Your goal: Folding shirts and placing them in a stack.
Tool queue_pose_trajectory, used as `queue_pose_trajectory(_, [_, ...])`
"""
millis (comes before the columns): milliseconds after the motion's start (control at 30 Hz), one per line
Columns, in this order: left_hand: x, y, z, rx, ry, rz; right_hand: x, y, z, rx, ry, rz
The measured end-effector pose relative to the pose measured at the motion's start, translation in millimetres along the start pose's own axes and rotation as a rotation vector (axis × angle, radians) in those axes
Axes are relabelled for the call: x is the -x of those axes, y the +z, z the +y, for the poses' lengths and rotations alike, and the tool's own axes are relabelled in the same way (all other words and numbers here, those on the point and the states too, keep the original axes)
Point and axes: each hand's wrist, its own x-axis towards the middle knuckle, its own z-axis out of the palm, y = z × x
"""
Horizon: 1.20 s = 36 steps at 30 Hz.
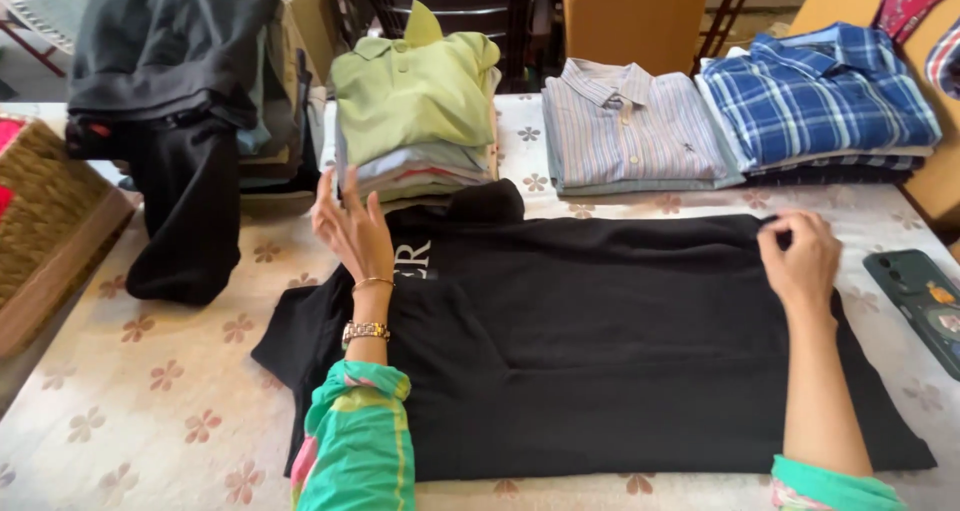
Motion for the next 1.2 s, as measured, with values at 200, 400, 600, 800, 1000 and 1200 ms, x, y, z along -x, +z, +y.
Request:
queue_pose_trajectory(200, [14.3, 8.5, 33.5, 0.427, 0.194, -0.486, 3.3, 17.0, -17.0, 0.309, -0.166, -0.203])
queue_pose_trajectory(400, [15.5, 0.3, 44.0, 0.36, 0.208, -0.517, -7.7, -3.7, -32.2, 0.281, -0.128, -0.272])
queue_pose_trajectory(600, [-5.7, -18.5, 48.2, 0.411, 0.164, -0.383, -22.5, -32.7, -44.8, 0.156, -0.112, -0.093])
queue_pose_trajectory(800, [-40.8, -54.0, 57.5, 0.379, 0.03, -0.371, -43.7, -73.7, -64.1, 0.017, -0.113, -0.102])
queue_pose_trajectory(1000, [-57.5, -97.0, 36.4, 0.283, 0.22, -0.782, -34.3, -104.6, -99.6, 0.011, -0.052, -0.176])
queue_pose_trajectory(1200, [-70.7, -161.4, 52.0, 0.267, 0.105, -1.075, 31.3, -112.9, -114.5, 0.149, -0.049, -0.276])
